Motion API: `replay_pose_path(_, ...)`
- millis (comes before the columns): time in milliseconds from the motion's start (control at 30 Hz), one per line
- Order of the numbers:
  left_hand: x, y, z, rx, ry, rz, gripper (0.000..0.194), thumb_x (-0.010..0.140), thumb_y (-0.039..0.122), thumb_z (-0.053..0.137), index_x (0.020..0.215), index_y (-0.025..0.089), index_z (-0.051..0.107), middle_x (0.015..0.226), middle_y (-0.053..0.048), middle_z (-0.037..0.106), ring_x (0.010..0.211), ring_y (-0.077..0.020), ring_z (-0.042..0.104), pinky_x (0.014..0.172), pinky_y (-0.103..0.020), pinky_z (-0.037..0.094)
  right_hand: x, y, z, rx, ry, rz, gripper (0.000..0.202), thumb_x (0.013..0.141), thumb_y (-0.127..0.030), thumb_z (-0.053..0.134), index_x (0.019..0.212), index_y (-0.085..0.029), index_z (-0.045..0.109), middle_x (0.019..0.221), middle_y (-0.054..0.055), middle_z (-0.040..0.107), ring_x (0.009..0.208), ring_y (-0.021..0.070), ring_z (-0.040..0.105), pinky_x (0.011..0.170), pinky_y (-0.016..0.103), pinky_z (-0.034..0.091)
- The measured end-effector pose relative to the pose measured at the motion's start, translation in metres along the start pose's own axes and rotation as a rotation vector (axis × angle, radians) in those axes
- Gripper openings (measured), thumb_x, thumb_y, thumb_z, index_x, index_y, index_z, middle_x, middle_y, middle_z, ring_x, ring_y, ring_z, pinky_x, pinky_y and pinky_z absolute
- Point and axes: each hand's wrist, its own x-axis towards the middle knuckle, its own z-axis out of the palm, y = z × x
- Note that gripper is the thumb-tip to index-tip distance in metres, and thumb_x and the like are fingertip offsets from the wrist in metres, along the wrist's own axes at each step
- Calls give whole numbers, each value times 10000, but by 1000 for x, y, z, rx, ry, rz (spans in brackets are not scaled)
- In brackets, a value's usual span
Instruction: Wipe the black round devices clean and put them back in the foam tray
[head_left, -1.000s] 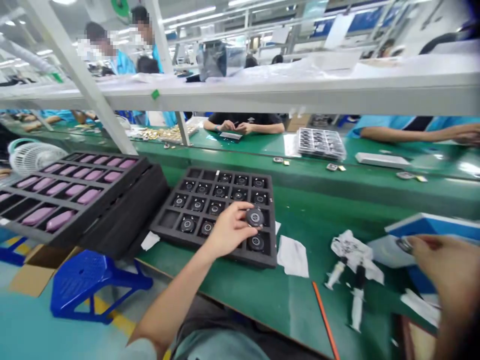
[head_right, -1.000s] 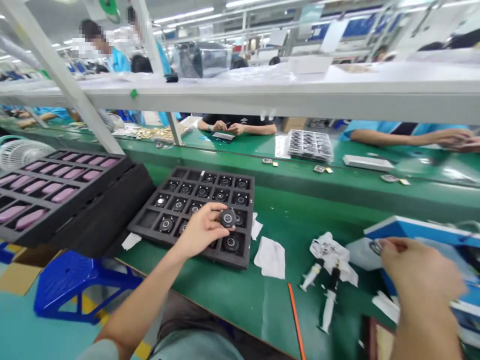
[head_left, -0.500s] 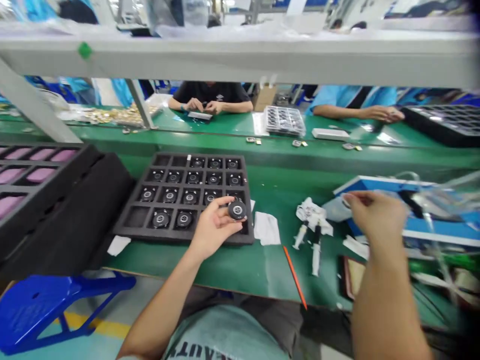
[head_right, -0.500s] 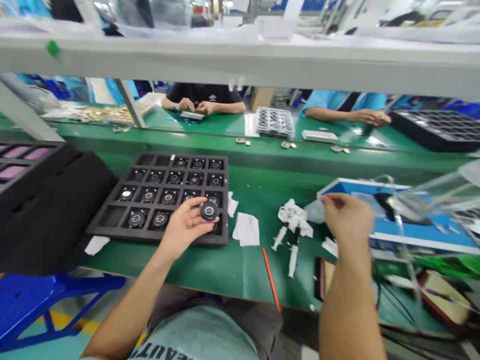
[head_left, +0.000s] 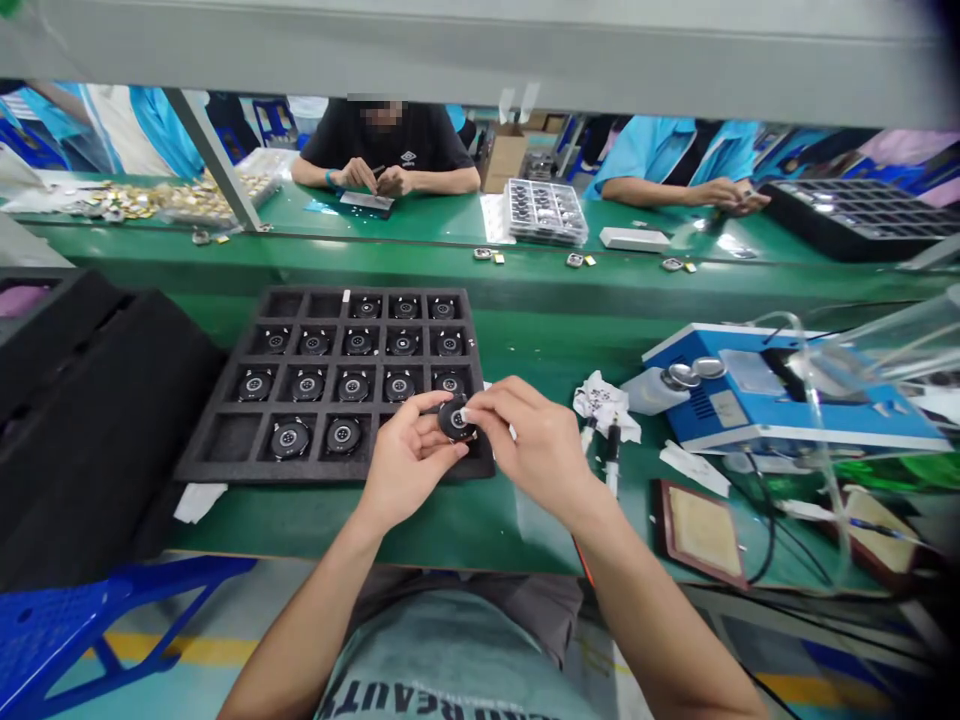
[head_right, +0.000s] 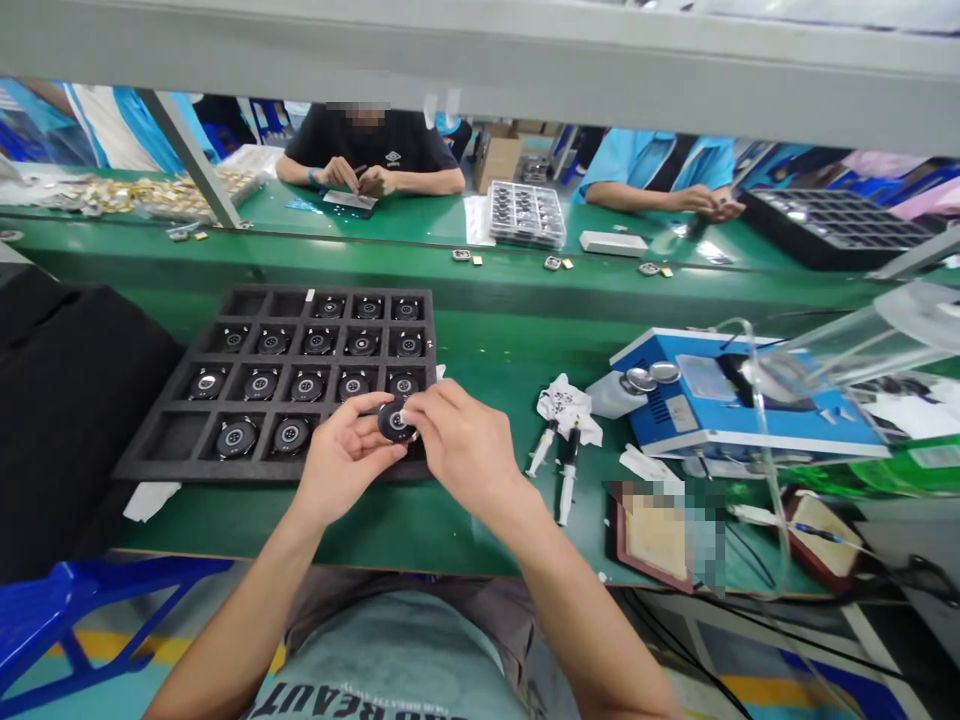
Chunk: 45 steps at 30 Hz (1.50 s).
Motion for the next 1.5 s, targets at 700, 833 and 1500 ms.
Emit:
replay_pose_path(700, -15, -4, -2, 30, 19, -38, 651, 603, 112, 864, 1224, 175, 680, 945, -40, 730, 743, -118, 671, 750, -261, 516, -17, 14, 11, 57, 106, -82, 241, 1052, -434, 555, 954, -271, 704, 885, 5, 760, 683, 153, 711, 567, 264, 516)
replay_pose_path(833, -13, -5, -2, 55, 36, -52, 661, 574, 102, 870, 1208, 169, 693, 911, -37, 729, 729, -120, 667, 740, -259, 515, -15, 10, 15, 19, 135, -170, 211, 1054, -388, 551, 947, -273, 693, 896, 1, 766, 712, 159, 742, 565, 257, 536)
replay_pose_path(1500, -15, -9, -2, 154, 15, 3, 609, 602, 128, 830, 1202, 156, 729, 858, -24, 718, 659, -93, 600, 687, -248, 490, -9, -5, 14, -127, 144, -324, 290, 1084, -336, 455, 947, -256, 698, 882, 11, 767, 693, 156, 770, 484, 240, 541)
